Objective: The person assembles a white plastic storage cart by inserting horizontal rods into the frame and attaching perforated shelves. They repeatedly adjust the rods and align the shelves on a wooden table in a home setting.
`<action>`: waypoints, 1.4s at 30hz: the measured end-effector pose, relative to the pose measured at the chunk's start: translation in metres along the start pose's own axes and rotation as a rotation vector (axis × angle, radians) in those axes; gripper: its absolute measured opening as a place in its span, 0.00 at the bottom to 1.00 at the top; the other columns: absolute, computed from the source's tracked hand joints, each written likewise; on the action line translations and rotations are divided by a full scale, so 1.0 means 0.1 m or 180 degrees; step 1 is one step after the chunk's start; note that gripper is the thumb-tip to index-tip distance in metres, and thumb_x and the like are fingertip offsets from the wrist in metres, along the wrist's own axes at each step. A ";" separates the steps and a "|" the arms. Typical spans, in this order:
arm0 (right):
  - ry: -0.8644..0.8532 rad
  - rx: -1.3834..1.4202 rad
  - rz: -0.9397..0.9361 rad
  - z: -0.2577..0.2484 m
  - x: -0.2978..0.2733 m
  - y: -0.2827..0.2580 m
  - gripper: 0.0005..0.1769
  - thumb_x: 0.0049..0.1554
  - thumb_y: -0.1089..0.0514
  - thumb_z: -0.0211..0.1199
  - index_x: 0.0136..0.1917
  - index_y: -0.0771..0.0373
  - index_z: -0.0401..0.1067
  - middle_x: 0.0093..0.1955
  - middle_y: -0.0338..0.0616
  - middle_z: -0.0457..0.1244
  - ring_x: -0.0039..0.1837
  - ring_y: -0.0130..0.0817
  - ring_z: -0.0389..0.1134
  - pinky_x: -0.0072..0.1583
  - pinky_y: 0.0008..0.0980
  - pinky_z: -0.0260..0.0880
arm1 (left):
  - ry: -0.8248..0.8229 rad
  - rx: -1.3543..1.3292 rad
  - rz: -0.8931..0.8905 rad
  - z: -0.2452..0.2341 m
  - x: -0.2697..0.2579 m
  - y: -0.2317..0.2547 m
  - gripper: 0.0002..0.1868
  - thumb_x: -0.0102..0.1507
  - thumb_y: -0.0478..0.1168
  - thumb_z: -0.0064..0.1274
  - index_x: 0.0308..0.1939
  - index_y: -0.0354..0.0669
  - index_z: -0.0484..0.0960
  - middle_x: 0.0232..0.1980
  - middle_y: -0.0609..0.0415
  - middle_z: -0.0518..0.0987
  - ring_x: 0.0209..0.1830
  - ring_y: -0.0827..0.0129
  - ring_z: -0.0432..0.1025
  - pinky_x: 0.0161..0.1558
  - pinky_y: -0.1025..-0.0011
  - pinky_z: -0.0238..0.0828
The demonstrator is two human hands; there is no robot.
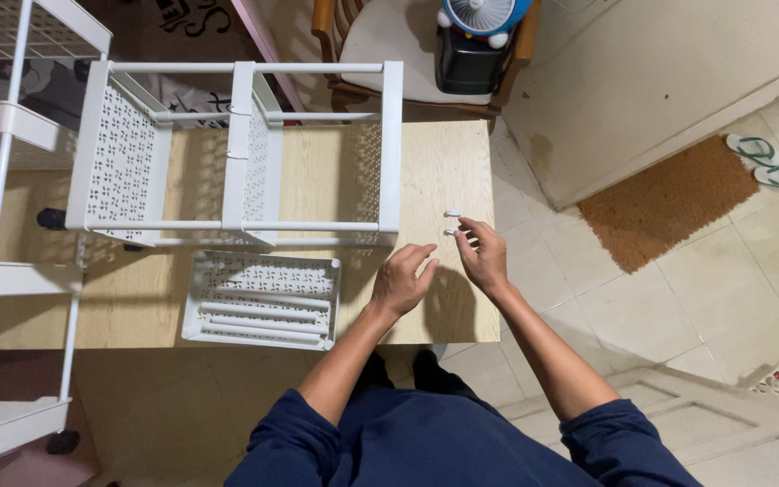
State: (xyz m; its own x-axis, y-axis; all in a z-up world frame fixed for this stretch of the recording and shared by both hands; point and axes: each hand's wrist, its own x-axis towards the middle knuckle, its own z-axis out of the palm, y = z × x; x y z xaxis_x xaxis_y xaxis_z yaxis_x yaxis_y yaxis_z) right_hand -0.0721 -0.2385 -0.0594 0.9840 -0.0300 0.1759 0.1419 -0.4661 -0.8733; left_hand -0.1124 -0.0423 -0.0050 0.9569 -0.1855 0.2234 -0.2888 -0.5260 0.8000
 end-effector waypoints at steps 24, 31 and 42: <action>0.0231 0.0166 0.1089 1.35 0.19 -0.56 0.31 0.68 0.41 0.55 0.37 0.71 0.71 0.29 0.44 0.58 0.36 0.26 0.54 0.38 0.35 0.58 | -0.0244 0.1801 0.0745 -0.87 0.34 -0.93 0.11 0.52 0.35 0.57 0.37 0.41 0.77 0.38 0.46 0.76 0.43 0.53 0.72 0.47 0.56 0.65; 0.0398 -0.0152 0.0727 1.40 0.24 -0.67 0.30 0.68 0.41 0.49 0.41 0.70 0.73 0.30 0.58 0.63 0.32 0.45 0.64 0.39 0.44 0.62 | -0.0182 0.1797 0.0633 -0.64 0.42 -1.17 0.06 0.51 0.37 0.57 0.31 0.43 0.78 0.33 0.48 0.80 0.39 0.54 0.76 0.40 0.55 0.69; 0.0260 -0.0214 0.0255 1.34 0.27 -0.65 0.29 0.69 0.45 0.48 0.38 0.70 0.72 0.28 0.59 0.62 0.30 0.48 0.65 0.36 0.46 0.62 | -0.1295 0.2081 -0.0176 -0.62 0.63 -1.16 0.09 0.59 0.36 0.48 0.27 0.42 0.81 0.25 0.47 0.82 0.26 0.57 0.80 0.30 0.56 0.79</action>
State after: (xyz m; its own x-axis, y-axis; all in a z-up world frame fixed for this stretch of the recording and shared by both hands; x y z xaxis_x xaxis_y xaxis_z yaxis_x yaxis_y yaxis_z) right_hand -0.0401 -0.0909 -0.0584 0.9794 -0.1400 0.1457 0.0530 -0.5175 -0.8540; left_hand -0.0170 0.0589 -0.0496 0.9203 -0.3686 -0.1310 -0.3214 -0.9033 0.2841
